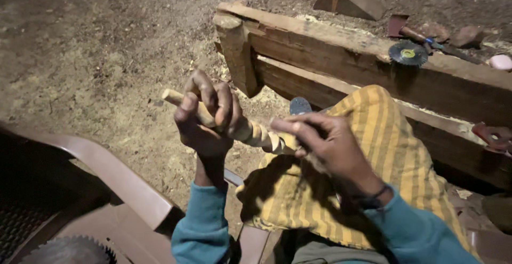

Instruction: The person sits on a plastic chair and sands a turned wooden object using a sanding disc. They hold the object in their left hand and rub the sanding disc against its surface with their right hand, rotating the object to work on different sections.

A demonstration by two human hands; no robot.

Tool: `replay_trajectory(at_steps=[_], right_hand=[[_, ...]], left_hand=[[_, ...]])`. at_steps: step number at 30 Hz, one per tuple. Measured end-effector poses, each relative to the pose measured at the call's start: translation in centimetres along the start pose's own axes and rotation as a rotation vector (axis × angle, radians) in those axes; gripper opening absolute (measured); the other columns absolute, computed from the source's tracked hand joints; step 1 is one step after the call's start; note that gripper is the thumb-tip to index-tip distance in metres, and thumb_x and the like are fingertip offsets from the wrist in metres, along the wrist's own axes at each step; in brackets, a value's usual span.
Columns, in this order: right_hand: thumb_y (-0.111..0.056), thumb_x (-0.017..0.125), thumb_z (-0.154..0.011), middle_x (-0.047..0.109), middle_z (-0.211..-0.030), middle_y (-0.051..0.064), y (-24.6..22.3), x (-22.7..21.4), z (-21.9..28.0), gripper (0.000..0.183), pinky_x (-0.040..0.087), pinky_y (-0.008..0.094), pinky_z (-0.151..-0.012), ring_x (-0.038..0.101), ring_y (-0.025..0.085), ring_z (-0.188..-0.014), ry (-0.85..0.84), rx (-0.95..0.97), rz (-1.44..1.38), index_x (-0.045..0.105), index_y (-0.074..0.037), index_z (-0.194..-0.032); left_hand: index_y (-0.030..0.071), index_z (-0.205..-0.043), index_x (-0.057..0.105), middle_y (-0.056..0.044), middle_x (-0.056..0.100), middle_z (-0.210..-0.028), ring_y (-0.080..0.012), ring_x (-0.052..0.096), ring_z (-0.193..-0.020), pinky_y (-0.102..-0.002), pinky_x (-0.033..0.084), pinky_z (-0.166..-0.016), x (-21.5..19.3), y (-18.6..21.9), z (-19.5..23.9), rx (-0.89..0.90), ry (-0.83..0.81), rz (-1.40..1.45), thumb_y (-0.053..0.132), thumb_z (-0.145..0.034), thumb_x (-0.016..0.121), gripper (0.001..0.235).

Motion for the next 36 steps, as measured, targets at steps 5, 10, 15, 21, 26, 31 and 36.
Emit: replay_trajectory(at_steps=[5,10,15,21,26,31,36], right_hand=[[-0.012,0.061,-0.102,0.079,-0.101,0.012,-0.1,-1.4,0.7,0.029,0.058,0.024,-0.064,0.067,0.008,-0.072,0.032,-0.051,0.048,0.074,-0.001,-0.126],[-0.008,0.059,-0.102,0.081,-0.118,0.009,-1.5,1.1,1.5,0.029,0.061,0.026,-0.091,0.076,0.011,-0.103,-0.067,-0.18,0.021,0.071,0.001,-0.126],[-0.01,0.062,-0.098,0.083,-0.111,0.007,-1.9,1.3,1.4,0.028,0.061,0.026,-0.084,0.076,0.011,-0.095,-0.034,-0.147,0.13,0.075,-0.001,-0.121],[-0.011,0.068,-0.095,0.079,-0.088,0.003,-1.3,1.3,1.6,0.026,0.049,0.021,-0.062,0.061,0.003,-0.07,0.015,-0.089,0.191,0.079,-0.004,-0.118],[-0.011,0.069,-0.096,0.077,-0.085,-0.002,-1.4,1.0,1.4,0.025,0.044,0.018,-0.055,0.053,-0.002,-0.065,0.015,-0.102,0.137,0.078,-0.003,-0.118],[-0.012,0.063,-0.095,0.082,-0.106,-0.002,-1.2,0.0,1.1,0.021,0.056,0.018,-0.059,0.07,-0.001,-0.077,0.068,0.056,-0.104,0.074,-0.003,-0.109],[-0.013,0.071,-0.093,0.078,-0.099,0.006,-1.7,-0.2,1.0,0.023,0.059,0.024,-0.07,0.071,0.01,-0.082,0.131,-0.214,0.201,0.077,-0.005,-0.113]], left_hand=[[0.009,-0.092,0.045,-0.005,0.046,-0.062,-0.0129,0.04,-0.045,-0.024,0.04,-0.041,-1.3,0.4,0.2,-0.009,-0.022,0.107,0.04,-0.106,0.052,0.034],[0.007,-0.083,0.05,-0.008,0.048,-0.067,-0.0154,0.045,-0.052,-0.025,0.042,-0.043,-1.3,0.3,-0.2,0.069,-0.055,0.02,0.048,-0.11,0.051,0.049],[0.005,-0.084,0.052,-0.009,0.05,-0.076,-0.0207,0.052,-0.067,-0.027,0.046,-0.045,-1.0,0.8,-0.1,0.196,0.126,-0.093,0.055,-0.106,0.054,0.055],[0.003,-0.085,0.052,-0.011,0.051,-0.073,-0.0215,0.054,-0.061,-0.037,0.051,-0.061,0.1,1.5,0.7,0.413,0.422,-0.415,0.047,-0.115,0.056,0.054],[0.009,-0.094,0.052,-0.008,0.056,-0.078,-0.02,0.059,-0.069,-0.037,0.055,-0.065,0.6,-0.6,-0.5,0.033,0.426,-0.264,0.056,-0.103,0.05,0.048],[0.009,-0.096,0.049,-0.007,0.049,-0.071,-0.0178,0.049,-0.059,-0.035,0.047,-0.054,-0.2,-0.3,0.1,0.125,0.328,-0.128,0.06,-0.111,0.047,0.053],[0.006,-0.092,0.049,-0.009,0.05,-0.07,-0.0182,0.048,-0.057,-0.033,0.046,-0.053,-0.6,-0.7,0.6,0.15,0.225,-0.025,0.063,-0.111,0.041,0.061]])
Point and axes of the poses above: each hand's wrist, its own z-axis away from the middle knuckle, its own x-axis out of the palm, y = z × x, the point moved 6 cm from there along -z, towards the middle knuckle
